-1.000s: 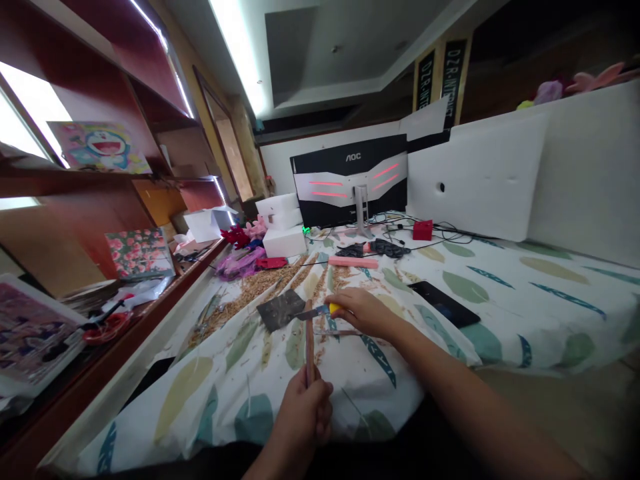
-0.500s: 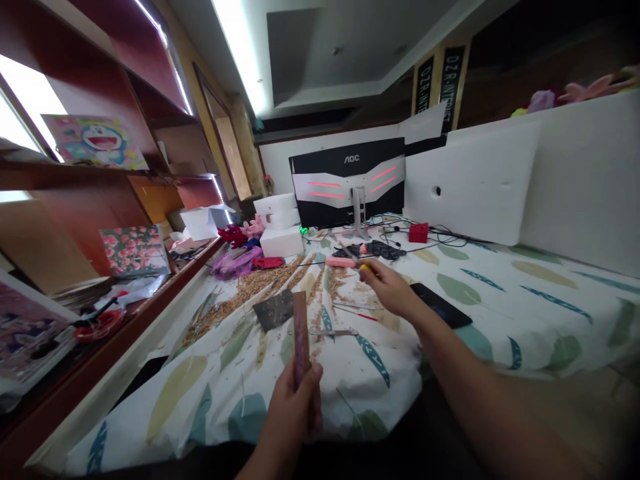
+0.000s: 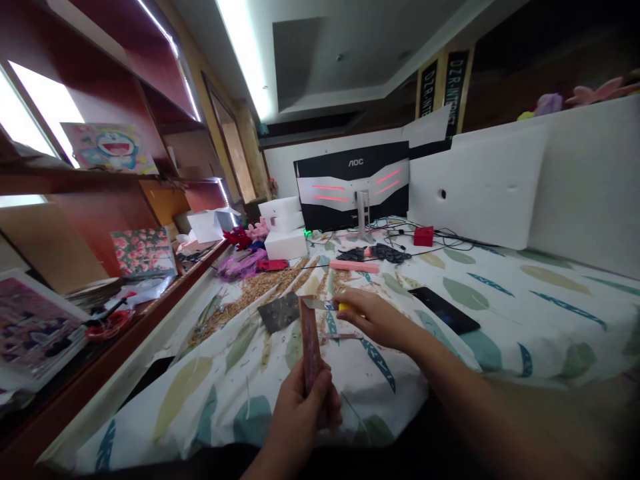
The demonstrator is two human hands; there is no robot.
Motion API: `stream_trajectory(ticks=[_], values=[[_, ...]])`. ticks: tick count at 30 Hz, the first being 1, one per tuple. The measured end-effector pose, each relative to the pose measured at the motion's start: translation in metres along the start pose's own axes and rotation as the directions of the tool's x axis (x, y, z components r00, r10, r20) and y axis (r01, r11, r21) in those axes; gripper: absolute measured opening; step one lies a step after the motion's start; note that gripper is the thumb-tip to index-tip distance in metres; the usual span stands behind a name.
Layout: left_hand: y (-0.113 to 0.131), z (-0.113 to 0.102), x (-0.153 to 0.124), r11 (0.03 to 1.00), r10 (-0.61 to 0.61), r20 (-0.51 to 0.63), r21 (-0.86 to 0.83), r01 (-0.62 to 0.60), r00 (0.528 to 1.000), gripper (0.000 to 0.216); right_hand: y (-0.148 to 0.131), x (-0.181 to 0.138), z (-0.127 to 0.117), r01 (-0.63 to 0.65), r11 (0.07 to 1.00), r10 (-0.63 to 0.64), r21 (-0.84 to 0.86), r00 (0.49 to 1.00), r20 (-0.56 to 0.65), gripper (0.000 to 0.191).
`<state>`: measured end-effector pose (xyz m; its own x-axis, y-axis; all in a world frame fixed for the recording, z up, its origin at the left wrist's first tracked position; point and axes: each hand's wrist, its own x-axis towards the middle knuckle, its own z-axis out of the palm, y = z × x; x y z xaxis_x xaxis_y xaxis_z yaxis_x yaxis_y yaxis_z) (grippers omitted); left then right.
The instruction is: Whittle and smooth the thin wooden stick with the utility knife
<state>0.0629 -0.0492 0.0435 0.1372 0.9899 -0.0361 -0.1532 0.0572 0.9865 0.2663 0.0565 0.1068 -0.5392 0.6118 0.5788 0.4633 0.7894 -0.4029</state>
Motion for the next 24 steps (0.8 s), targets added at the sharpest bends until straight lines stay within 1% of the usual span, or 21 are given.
stream_trajectory(ticks=[2, 5, 6, 8, 10, 14, 19, 22, 24], values=[[0.002, 0.000, -0.001, 0.997, -0.032, 0.030, -0.064, 0.034, 0.999, 0.040, 0.002, 0.001, 0.000, 0.050, 0.999, -0.050, -0.009, 0.999, -0.017, 0.031], [0.004, 0.000, -0.003, 0.960, -0.125, 0.063, -0.243, 0.137, 0.990, 0.041, -0.001, 0.001, 0.001, 0.118, 0.993, -0.118, -0.021, 0.993, -0.019, 0.030], [0.005, 0.001, -0.004, 0.938, -0.166, 0.072, -0.295, 0.180, 0.984, 0.042, -0.004, 0.001, 0.002, 0.124, 0.992, -0.124, -0.022, 0.992, -0.013, 0.030], [0.006, 0.001, -0.006, 0.906, -0.234, 0.098, -0.338, 0.253, 0.967, 0.045, -0.010, 0.001, 0.003, 0.118, 0.993, -0.118, -0.022, 0.993, -0.006, 0.028], [0.007, 0.002, -0.008, 0.911, -0.247, 0.112, -0.311, 0.270, 0.963, 0.047, -0.016, 0.000, 0.004, 0.109, 0.994, -0.110, -0.024, 0.994, -0.013, 0.026], [0.004, 0.004, -0.009, 0.944, -0.224, 0.091, -0.228, 0.239, 0.970, 0.048, -0.024, -0.003, 0.004, 0.127, 0.992, -0.127, -0.012, 0.992, -0.026, 0.022], [0.007, 0.005, -0.009, 0.935, -0.263, 0.099, -0.219, 0.278, 0.960, 0.048, -0.026, -0.003, 0.008, 0.149, 0.987, -0.152, -0.059, 0.988, -0.041, 0.021], [0.006, 0.003, -0.014, 0.919, -0.304, 0.099, -0.230, 0.319, 0.947, 0.043, -0.013, 0.001, 0.013, 0.171, 0.979, -0.179, -0.112, 0.982, -0.066, 0.020], [-0.002, 0.004, -0.021, 0.931, -0.304, 0.124, -0.171, 0.322, 0.945, 0.041, 0.010, 0.004, 0.011, 0.107, 0.987, -0.126, -0.116, 0.977, -0.171, 0.024]])
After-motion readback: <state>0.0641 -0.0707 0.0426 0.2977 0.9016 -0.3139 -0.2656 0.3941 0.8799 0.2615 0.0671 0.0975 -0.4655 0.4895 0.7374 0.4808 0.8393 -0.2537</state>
